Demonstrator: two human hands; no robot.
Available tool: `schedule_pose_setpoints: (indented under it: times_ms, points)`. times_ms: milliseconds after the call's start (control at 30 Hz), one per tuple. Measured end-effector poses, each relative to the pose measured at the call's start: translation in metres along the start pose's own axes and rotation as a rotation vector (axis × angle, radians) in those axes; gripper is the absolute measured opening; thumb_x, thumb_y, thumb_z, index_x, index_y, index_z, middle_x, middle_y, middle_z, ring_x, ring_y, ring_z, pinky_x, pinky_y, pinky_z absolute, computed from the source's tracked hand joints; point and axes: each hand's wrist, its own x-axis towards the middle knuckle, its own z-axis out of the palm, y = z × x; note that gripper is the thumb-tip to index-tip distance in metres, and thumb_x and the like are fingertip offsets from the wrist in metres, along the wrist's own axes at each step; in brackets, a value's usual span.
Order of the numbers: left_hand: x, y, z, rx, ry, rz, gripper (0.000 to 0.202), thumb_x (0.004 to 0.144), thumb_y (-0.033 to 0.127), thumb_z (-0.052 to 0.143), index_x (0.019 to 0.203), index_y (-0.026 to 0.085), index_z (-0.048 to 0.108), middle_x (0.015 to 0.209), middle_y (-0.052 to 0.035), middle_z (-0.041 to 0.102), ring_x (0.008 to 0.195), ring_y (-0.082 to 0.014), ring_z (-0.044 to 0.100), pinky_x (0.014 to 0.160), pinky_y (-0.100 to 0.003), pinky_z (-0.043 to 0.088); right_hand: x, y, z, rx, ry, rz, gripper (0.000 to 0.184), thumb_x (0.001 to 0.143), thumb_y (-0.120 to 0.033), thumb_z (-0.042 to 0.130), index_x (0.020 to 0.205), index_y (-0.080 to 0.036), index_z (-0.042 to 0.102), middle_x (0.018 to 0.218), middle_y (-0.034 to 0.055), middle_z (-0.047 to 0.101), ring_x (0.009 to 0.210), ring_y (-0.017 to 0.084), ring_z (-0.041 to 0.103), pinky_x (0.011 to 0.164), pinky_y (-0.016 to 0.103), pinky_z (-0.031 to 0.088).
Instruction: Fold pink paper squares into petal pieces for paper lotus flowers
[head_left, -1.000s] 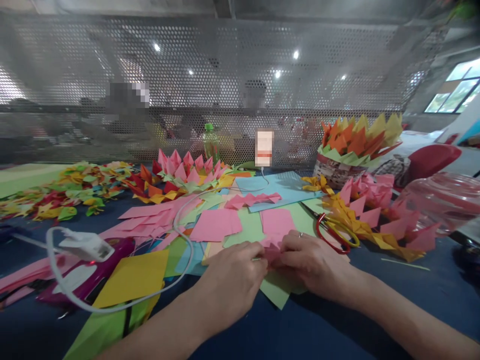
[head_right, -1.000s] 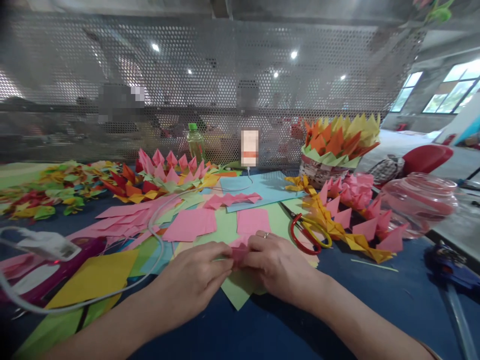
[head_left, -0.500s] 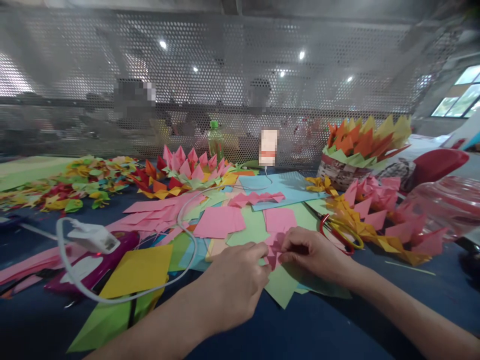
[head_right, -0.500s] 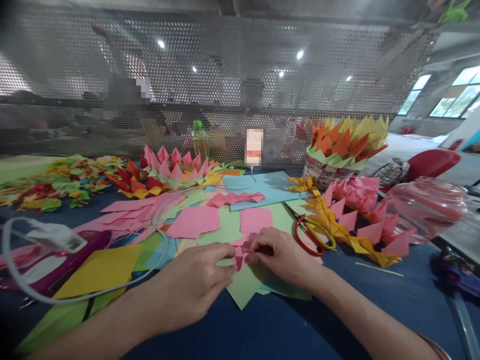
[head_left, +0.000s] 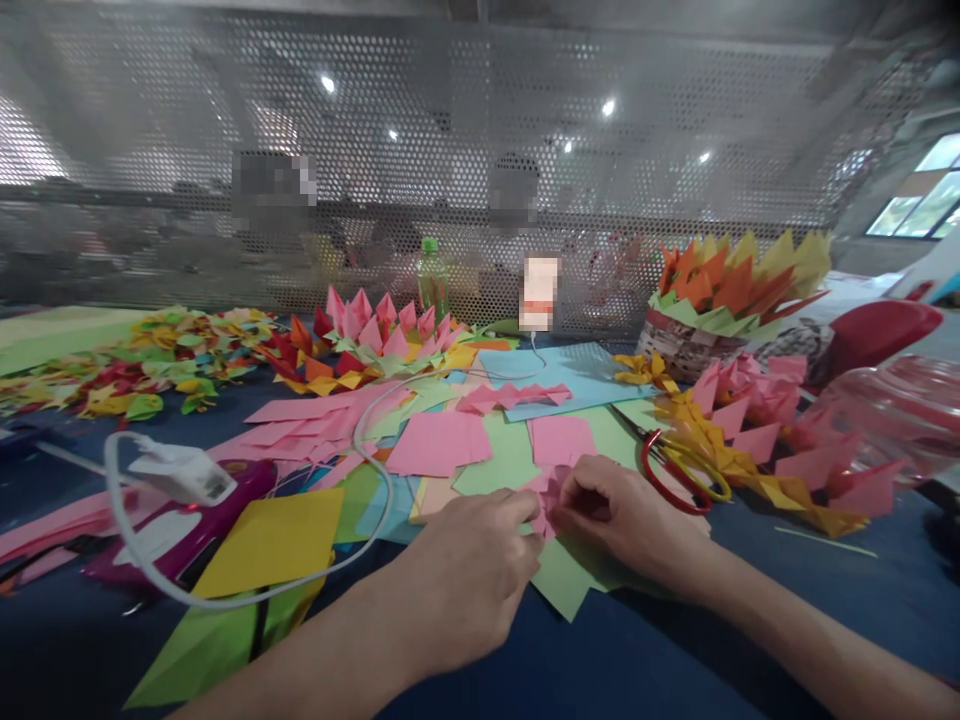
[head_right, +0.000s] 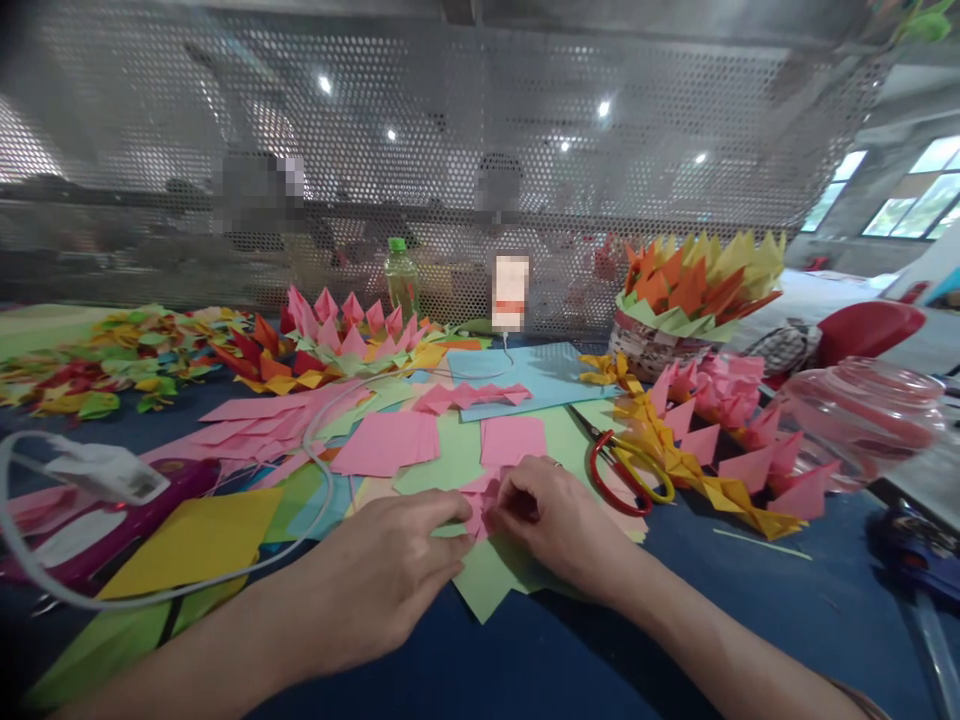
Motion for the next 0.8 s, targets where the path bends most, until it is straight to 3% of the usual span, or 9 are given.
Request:
schedule_pose_setpoints:
  times_ms: [300, 533, 800]
  points:
    - [-0.0010, -0.0002, 0.0078, -0.035, 0.086, -0.009, 0.024, 0.095, 0.020, 0.042, 0.114, 0.020, 0.057, 0.103, -0.0052, 0.061, 0.089, -0.0226, 0.060, 0.072, -0.036, 0.052, -0.0002, -0.0018, -0.0008, -0.020, -0.015, 0.032, 0.011, 0.086, -0.025, 0.062, 0.077, -0.020, 0.057, 0.076, -0.0011, 0.059, 0.067, 0.014, 0.053, 0.059, 0.025, 0.039]
    - [0.0005, 0.0032, 0.0045, 0.037, 0.087, 0.029, 0.017, 0.096, 0.020, 0.047, 0.104, 0.018, 0.061, 0.098, -0.0056, 0.062, 0.088, -0.0217, 0.058, 0.070, -0.033, 0.048, -0.0015, -0.0007, -0.0003, -0.037, -0.009, 0.029, 0.008, 0.086, -0.023, 0.060, 0.079, -0.020, 0.058, 0.076, -0.0010, 0.059, 0.066, 0.014, 0.053, 0.059, 0.026, 0.039]
    - [-0.0001, 0.0040, 0.0015, 0.052, 0.077, 0.031, 0.013, 0.095, 0.025, 0.053, 0.094, 0.017, 0.063, 0.093, -0.0044, 0.062, 0.084, -0.0218, 0.058, 0.063, -0.034, 0.044, 0.0004, 0.0045, -0.0025, 0.058, -0.016, -0.028, 0.005, 0.086, -0.023, 0.062, 0.084, -0.021, 0.057, 0.091, 0.0024, 0.064, 0.086, 0.018, 0.058, 0.075, 0.030, 0.045]
